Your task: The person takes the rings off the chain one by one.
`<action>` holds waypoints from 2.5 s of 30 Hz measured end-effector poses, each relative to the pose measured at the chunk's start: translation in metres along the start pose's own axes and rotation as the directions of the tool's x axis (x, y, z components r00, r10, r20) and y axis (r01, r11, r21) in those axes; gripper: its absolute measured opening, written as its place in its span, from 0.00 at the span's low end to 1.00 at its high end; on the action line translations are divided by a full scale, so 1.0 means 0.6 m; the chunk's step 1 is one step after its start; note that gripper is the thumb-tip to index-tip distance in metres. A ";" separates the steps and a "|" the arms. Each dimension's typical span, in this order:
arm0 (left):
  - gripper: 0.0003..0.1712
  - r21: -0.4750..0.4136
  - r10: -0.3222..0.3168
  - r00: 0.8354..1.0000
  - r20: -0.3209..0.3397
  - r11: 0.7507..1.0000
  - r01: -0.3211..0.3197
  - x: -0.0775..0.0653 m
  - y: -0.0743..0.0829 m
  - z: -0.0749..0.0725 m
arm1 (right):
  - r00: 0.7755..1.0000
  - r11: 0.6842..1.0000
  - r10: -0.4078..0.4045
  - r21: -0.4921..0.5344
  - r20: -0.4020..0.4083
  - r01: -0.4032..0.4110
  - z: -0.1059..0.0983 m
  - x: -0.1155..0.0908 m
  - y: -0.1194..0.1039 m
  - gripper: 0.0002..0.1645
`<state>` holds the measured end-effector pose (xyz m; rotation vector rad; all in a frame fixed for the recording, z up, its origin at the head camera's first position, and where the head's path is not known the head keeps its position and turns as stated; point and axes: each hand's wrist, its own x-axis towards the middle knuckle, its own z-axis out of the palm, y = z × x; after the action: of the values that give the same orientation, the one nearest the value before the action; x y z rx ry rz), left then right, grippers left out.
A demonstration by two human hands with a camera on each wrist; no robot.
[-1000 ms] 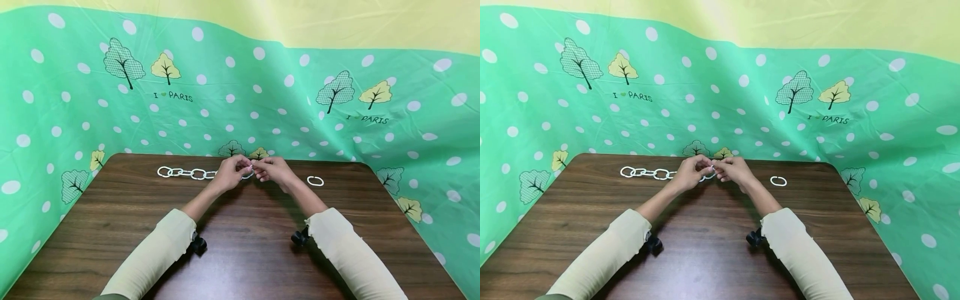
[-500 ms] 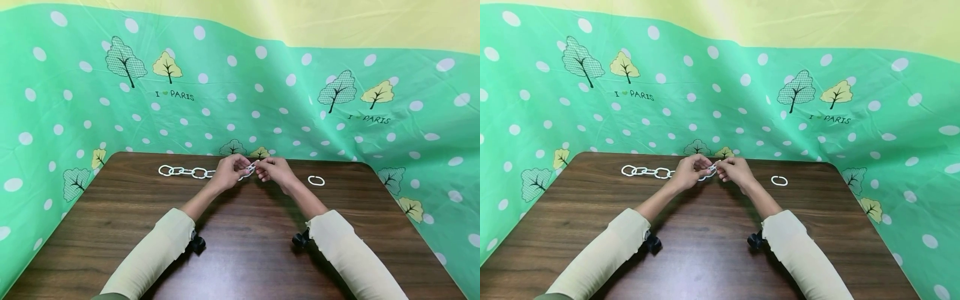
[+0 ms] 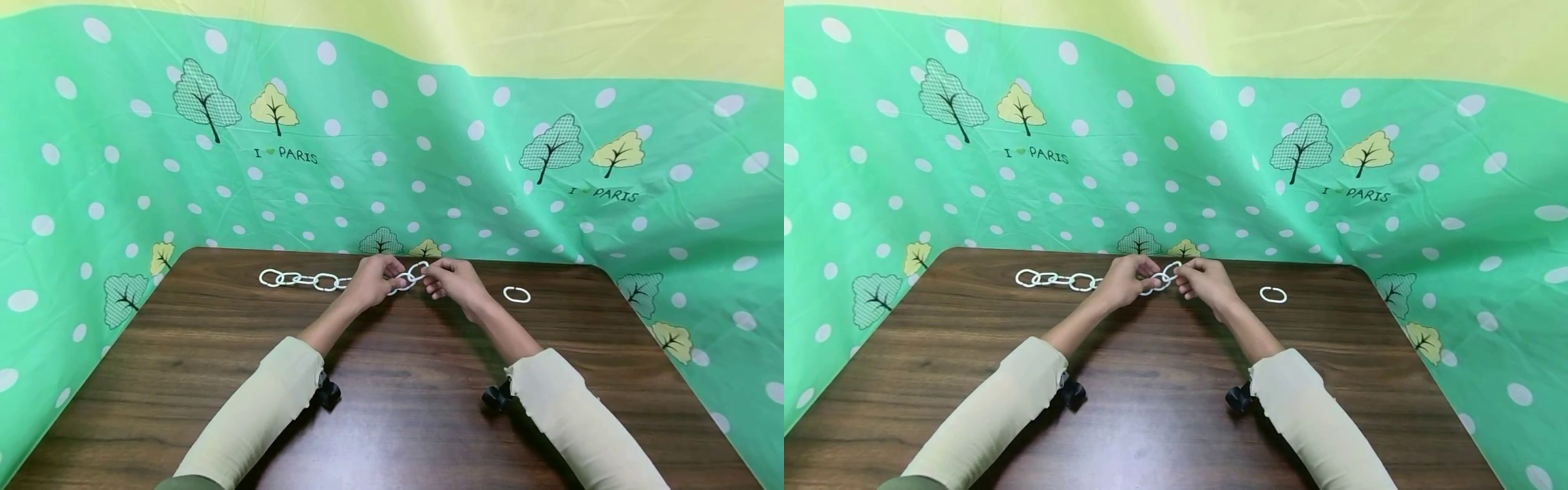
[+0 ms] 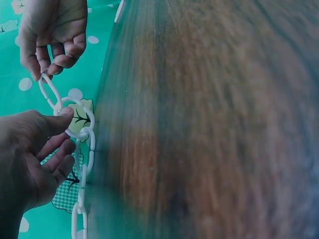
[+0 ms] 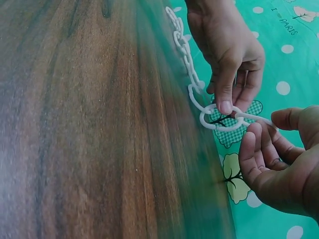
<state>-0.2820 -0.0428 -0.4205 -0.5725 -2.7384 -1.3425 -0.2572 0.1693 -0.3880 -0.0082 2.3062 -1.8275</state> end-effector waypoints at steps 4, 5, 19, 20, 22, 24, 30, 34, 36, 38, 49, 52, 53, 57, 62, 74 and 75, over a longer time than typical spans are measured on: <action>0.07 0.036 -0.002 1.000 -0.010 0.999 0.002 0.000 -0.001 0.000 | 1.000 1.000 -0.019 -0.003 -0.002 0.019 -0.003 -0.002 0.001 0.15; 0.06 0.045 0.002 1.000 -0.014 0.999 -0.001 -0.001 -0.001 0.000 | 1.000 1.000 -0.024 -0.003 -0.004 0.024 -0.004 -0.001 0.001 0.15; 0.06 -0.011 0.029 0.998 -0.054 1.000 -0.030 -0.009 0.003 -0.001 | 0.999 0.996 0.027 0.085 -0.034 -0.024 -0.010 0.006 0.014 0.19; 0.06 -0.019 0.030 0.998 -0.056 0.999 -0.031 -0.010 0.003 -0.001 | 0.999 0.996 0.030 0.084 -0.039 -0.027 -0.010 0.007 0.014 0.20; 0.06 -0.034 0.029 0.998 -0.061 0.999 -0.032 -0.011 0.003 0.000 | 0.998 0.996 0.032 0.080 -0.047 -0.028 -0.009 0.010 0.016 0.21; 0.06 -0.047 0.024 0.998 -0.066 0.999 -0.027 -0.012 0.002 0.001 | 0.998 0.997 0.034 0.069 -0.050 -0.030 -0.009 0.014 0.018 0.20; 0.07 -0.060 0.010 0.997 -0.080 0.998 -0.015 -0.014 0.005 0.002 | 0.999 0.999 0.034 -0.028 -0.023 -0.035 -0.007 0.017 0.026 0.18; 0.06 -0.063 -0.002 0.997 -0.081 0.998 -0.003 -0.013 0.005 0.001 | 1.000 0.996 0.024 -0.089 -0.004 -0.025 -0.005 0.016 0.032 0.18; 0.06 -0.065 -0.004 0.997 -0.083 0.998 -0.002 -0.013 0.005 0.001 | 1.000 0.994 0.020 -0.105 -0.005 -0.020 -0.004 0.016 0.035 0.18; 0.06 -0.065 -0.004 0.997 -0.081 0.998 -0.001 -0.013 0.004 0.000 | 1.000 0.993 0.015 -0.113 -0.007 -0.015 -0.003 0.016 0.039 0.18; 0.05 -0.072 -0.001 0.996 -0.085 0.997 -0.005 -0.014 0.002 -0.003 | 1.000 0.994 0.004 -0.113 -0.010 -0.005 -0.019 0.011 0.050 0.19; 0.05 -0.073 -0.004 0.996 -0.085 0.997 -0.002 -0.014 0.002 -0.003 | 1.000 0.993 0.007 -0.119 -0.015 -0.009 -0.029 0.009 0.055 0.20; 0.05 -0.074 -0.005 0.996 -0.085 0.997 -0.001 -0.014 0.002 -0.002 | 1.000 0.993 0.009 -0.120 -0.018 -0.011 -0.033 0.008 0.057 0.20; 0.05 -0.079 -0.008 0.996 -0.083 0.997 0.001 -0.014 0.001 -0.002 | 0.999 0.992 0.025 -0.125 -0.021 -0.028 -0.050 0.004 0.062 0.21; 0.05 -0.085 -0.013 0.996 -0.085 0.996 0.005 -0.014 0.001 -0.002 | 0.998 0.991 0.061 -0.119 -0.024 -0.064 -0.073 -0.001 0.068 0.23; 0.06 -0.087 -0.027 0.997 -0.079 0.996 0.020 -0.014 0.005 -0.003 | 0.989 0.985 0.139 -0.101 -0.043 -0.142 -0.140 -0.018 0.075 0.24; 0.06 -0.088 -0.029 0.997 -0.077 0.996 0.022 -0.014 0.005 -0.003 | 0.988 0.984 0.142 -0.104 -0.054 -0.147 -0.146 -0.018 0.075 0.24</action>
<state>-0.2735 -0.0452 -0.4186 -0.4801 -2.6452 -1.4632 -0.2550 0.2656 -0.4106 0.1839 2.3659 -1.6493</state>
